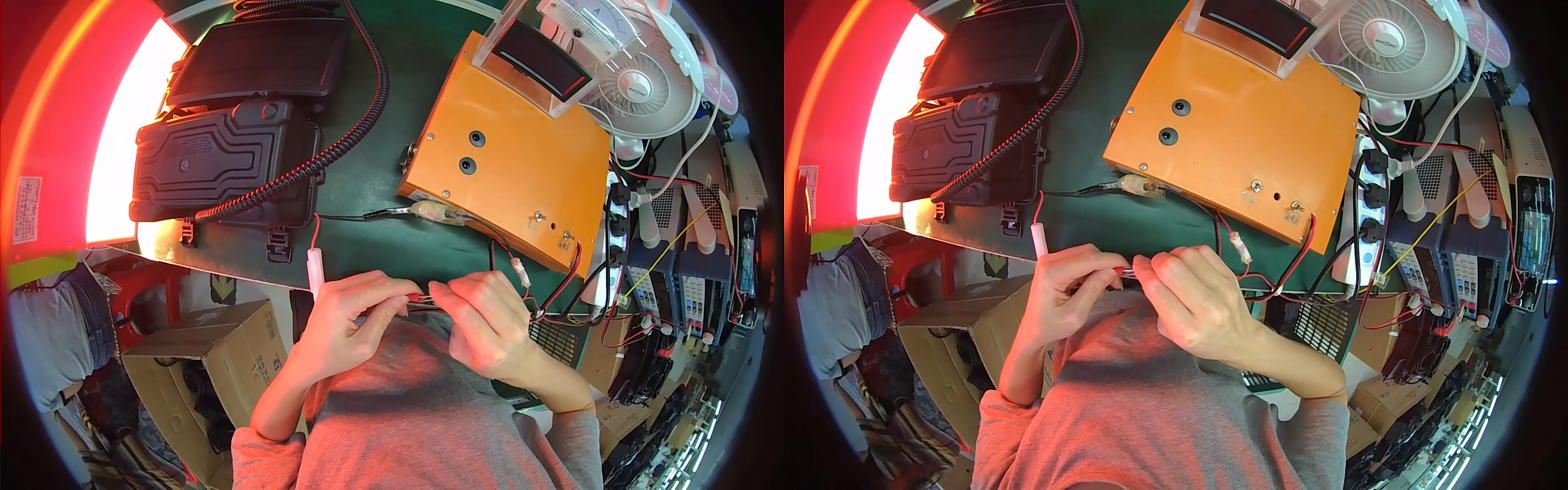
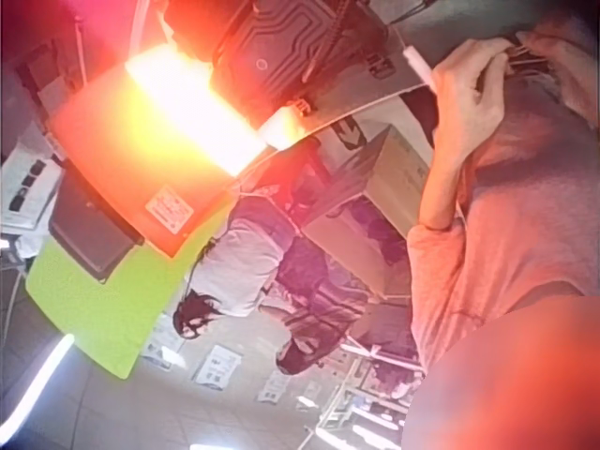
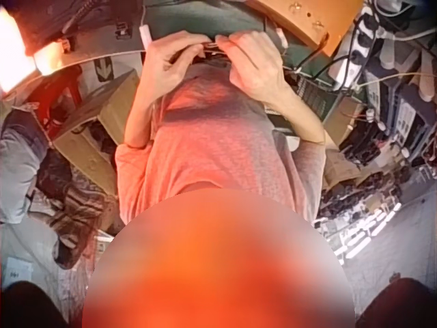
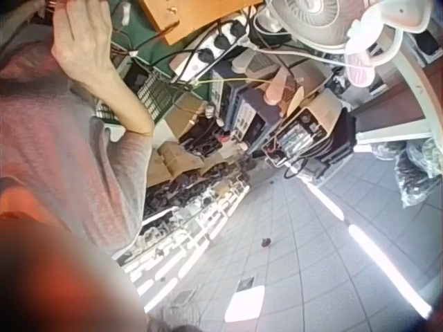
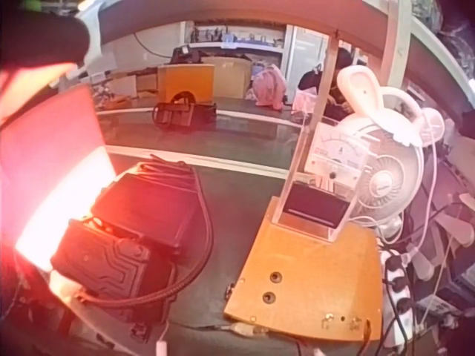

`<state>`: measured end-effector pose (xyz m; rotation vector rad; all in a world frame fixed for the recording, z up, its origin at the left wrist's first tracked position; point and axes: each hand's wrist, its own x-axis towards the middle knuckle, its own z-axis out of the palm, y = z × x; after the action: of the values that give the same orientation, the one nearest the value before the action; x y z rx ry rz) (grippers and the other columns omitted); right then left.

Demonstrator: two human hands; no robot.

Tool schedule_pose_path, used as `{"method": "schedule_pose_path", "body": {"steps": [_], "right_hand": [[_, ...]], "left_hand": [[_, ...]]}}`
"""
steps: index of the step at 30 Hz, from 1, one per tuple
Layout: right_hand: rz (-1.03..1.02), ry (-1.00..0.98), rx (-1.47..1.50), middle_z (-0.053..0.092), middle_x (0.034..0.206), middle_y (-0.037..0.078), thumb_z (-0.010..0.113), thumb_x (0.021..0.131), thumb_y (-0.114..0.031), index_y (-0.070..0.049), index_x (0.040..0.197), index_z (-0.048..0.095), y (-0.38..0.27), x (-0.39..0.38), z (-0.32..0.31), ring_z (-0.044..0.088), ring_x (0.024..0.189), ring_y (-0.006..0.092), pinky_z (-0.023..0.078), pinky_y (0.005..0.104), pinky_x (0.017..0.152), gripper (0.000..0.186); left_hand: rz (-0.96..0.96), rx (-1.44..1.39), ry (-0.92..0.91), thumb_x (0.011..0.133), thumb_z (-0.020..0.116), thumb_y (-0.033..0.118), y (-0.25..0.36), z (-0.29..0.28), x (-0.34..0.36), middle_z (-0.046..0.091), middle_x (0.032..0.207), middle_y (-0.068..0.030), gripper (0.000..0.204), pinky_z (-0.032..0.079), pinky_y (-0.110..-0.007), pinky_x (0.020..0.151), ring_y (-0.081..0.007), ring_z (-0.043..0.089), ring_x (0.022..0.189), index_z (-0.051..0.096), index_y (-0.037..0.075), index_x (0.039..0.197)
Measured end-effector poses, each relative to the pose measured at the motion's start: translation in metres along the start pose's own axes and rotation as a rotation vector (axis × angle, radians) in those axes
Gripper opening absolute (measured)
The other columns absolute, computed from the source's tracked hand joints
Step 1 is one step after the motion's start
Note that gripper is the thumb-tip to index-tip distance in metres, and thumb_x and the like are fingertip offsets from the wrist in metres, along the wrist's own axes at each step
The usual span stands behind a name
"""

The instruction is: Testing electrical components and cables using diagnostic equipment at a workbench.

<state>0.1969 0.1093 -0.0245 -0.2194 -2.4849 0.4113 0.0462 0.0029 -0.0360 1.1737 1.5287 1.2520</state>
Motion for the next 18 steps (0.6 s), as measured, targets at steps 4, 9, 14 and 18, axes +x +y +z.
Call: {"method": "schedule_pose_path", "body": {"steps": [4, 9, 14, 18], "right_hand": [[-0.007, -0.028, -0.02, 0.052, 0.075, 0.009, 0.061, 0.055, 0.0, 0.007, 0.084, 0.061, 0.0, 0.002, -0.001, 0.051, 0.062, 0.0183, 0.041, 0.0284, 0.053, 0.03], [-0.066, -0.088, -0.093, 0.047, 0.071, 0.007, 0.064, 0.062, 0.0, 0.006, 0.082, 0.061, 0.002, 0.004, -0.003, 0.046, 0.058, 0.0151, 0.038, 0.027, 0.051, 0.021], [-0.014, -0.182, -0.031, 0.054, 0.078, 0.008, 0.065, 0.066, -0.003, 0.006, 0.089, 0.062, 0.005, 0.006, -0.015, 0.052, 0.065, 0.0179, 0.043, 0.0283, 0.055, 0.025], [0.086, -0.15, 0.069, 0.06, 0.086, 0.012, 0.066, 0.069, -0.007, 0.006, 0.096, 0.063, 0.003, 0.009, -0.049, 0.06, 0.074, 0.0217, 0.049, 0.0309, 0.063, 0.03]], "left_hand": [[0.042, 0.067, 0.023, 0.078, 0.056, -0.006, -0.004, 0.002, 0.0, 0.058, 0.068, -0.0097, 0.019, 0.043, -0.029, 0.054, -0.0186, 0.055, 0.059, 0.064, -0.001, 0.095], [0.087, 0.16, 0.028, 0.078, 0.057, -0.005, -0.008, 0.004, 0.0, 0.056, 0.066, -0.0099, 0.018, 0.041, -0.03, 0.052, -0.0184, 0.052, 0.056, 0.064, -0.001, 0.095], [0.043, 0.138, 0.049, 0.078, 0.059, -0.004, -0.001, 0.004, -0.002, 0.058, 0.069, -0.0093, 0.017, 0.043, -0.03, 0.055, -0.02, 0.054, 0.058, 0.065, 0.0, 0.093], [0.563, 0.59, 0.41, 0.069, 0.067, -0.003, 0.018, -0.025, -0.011, 0.062, 0.077, -0.011, 0.023, 0.05, -0.034, 0.066, -0.026, 0.06, 0.07, 0.064, -0.002, 0.092]]}}
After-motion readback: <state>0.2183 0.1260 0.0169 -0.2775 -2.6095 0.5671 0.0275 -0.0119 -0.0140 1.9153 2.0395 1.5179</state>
